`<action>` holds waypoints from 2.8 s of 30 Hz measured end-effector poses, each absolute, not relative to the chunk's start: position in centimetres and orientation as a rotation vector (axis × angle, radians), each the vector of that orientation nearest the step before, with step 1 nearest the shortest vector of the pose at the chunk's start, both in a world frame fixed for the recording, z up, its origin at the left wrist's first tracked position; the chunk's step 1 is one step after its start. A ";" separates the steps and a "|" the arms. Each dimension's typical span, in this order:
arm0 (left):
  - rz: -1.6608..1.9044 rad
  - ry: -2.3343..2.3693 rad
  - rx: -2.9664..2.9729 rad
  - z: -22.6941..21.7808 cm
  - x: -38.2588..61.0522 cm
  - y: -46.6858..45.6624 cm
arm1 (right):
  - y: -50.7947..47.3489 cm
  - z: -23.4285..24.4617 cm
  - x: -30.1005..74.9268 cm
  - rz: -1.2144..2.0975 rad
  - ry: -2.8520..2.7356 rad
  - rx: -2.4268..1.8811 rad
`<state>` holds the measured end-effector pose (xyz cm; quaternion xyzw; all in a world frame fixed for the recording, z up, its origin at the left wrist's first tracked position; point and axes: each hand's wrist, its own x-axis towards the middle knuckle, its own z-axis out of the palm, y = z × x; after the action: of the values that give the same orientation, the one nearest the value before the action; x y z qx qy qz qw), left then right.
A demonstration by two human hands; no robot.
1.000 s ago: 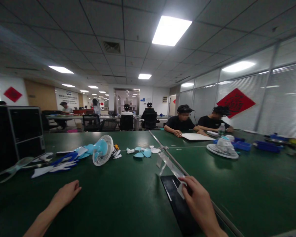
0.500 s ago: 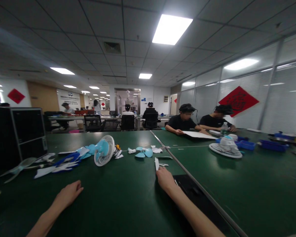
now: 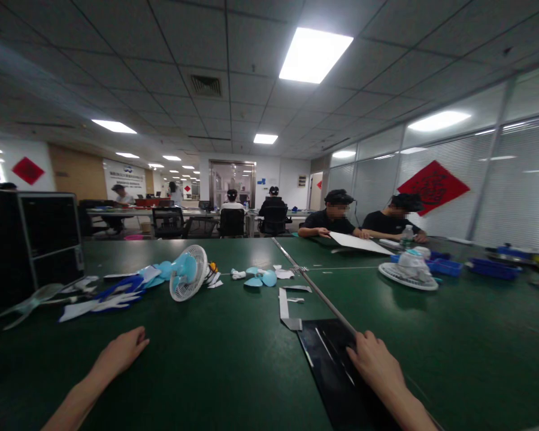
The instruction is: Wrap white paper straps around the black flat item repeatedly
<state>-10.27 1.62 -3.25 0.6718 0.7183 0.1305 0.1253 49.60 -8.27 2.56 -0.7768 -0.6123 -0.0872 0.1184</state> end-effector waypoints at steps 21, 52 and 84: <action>0.415 2.112 1.923 -1.7 -9.1 0.4 | -11.7 2.0 38.8 0.028 -2.133 -1.863; 0.542 1.519 2.136 -0.5 -1.4 -1.6 | 1.7 1.0 37.5 -0.161 -2.077 -1.933; 0.542 1.590 2.083 -0.2 -1.6 -1.9 | 2.7 0.7 38.8 -0.114 -1.942 -2.130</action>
<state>-1.65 -1.90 -0.19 0.7574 0.5781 0.1972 0.2309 38.79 2.75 0.66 -0.7323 -0.6677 -0.0392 0.1283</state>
